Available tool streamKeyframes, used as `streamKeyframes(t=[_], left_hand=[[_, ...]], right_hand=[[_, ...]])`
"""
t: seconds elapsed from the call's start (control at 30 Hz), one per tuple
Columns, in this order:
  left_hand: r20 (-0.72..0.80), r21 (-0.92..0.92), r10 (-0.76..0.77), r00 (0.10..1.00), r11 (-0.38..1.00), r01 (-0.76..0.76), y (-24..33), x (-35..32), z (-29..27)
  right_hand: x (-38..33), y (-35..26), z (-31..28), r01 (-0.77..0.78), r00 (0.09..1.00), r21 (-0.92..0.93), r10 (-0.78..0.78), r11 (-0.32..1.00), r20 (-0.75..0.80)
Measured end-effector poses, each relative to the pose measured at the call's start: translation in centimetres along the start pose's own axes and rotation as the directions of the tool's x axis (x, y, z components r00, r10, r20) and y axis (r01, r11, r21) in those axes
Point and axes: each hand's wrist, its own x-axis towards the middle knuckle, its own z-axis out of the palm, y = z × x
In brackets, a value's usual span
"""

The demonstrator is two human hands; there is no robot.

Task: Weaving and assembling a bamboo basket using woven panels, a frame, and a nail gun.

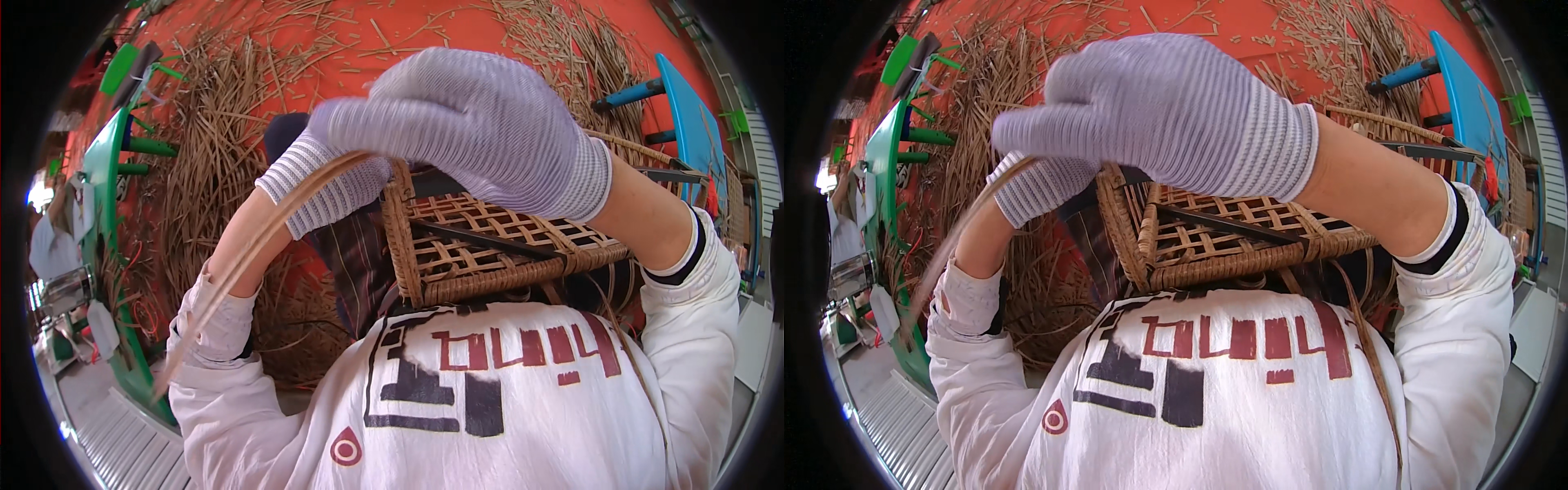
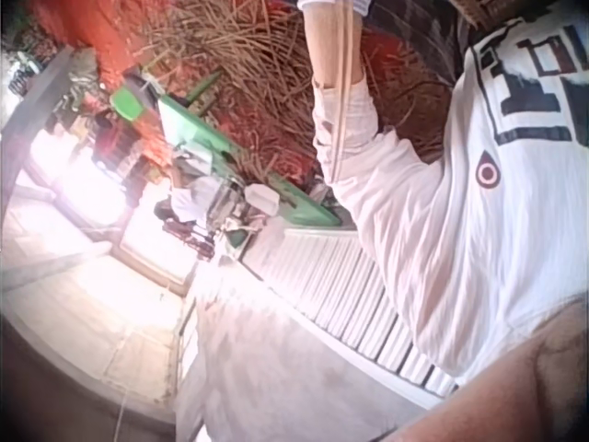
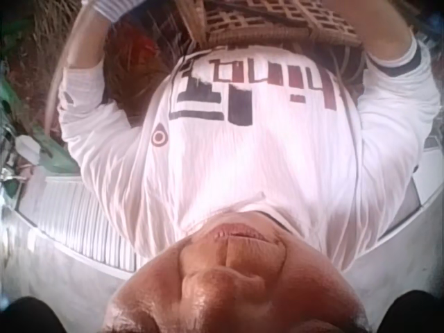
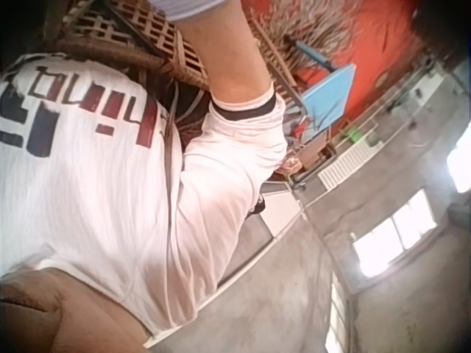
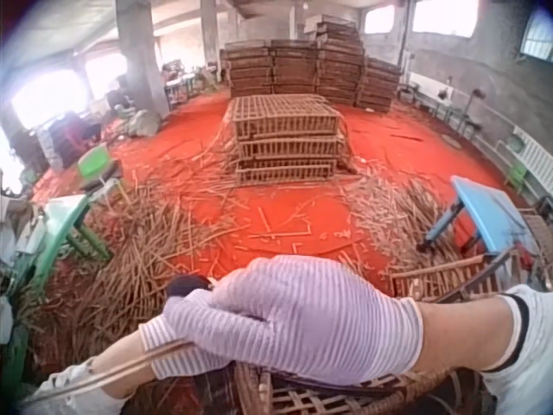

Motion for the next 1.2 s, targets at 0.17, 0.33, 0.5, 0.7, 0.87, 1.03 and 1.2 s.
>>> streamKeyframes(t=[0.17,0.33,0.5,0.7,0.87,1.03,1.2], left_hand=[[-0.011,-0.009,-0.01,1.0,1.0,0.01,-0.2,0.5,-0.3],[0.167,-0.115,-0.235,0.958,0.96,0.255,1.8,0.7,-2.3],[0.114,-0.15,-0.273,0.955,0.946,0.288,1.4,0.7,-1.6],[0.151,-0.072,-0.33,0.932,0.937,0.343,2.2,0.8,-2.2],[0.068,-0.182,-0.238,0.969,0.952,0.247,0.5,0.1,-0.5],[0.046,-0.135,-0.22,0.974,0.965,0.224,0.7,0.2,-0.6],[0.009,-0.104,-0.236,0.972,0.966,0.235,0.7,0.0,-0.6]], right_hand=[[-1.3,-0.7,-1.5,-0.038,0.992,0.023,0.041,0.999,-0.12],[-2.0,-1.9,-2.3,-0.106,0.991,0.079,0.112,0.991,-0.069],[-3.5,-3.4,1.0,-0.102,0.981,-0.205,0.132,0.973,0.14],[-3.2,-3.2,1.3,-0.134,0.968,-0.254,0.181,0.958,0.173],[-2.7,-3.4,1.6,-0.169,0.958,-0.18,0.205,0.969,0.202],[-3.1,-3.8,1.9,-0.22,0.944,-0.198,0.26,0.955,0.205],[-3.4,-3.9,2.0,-0.205,0.946,-0.263,0.26,0.943,0.192]])
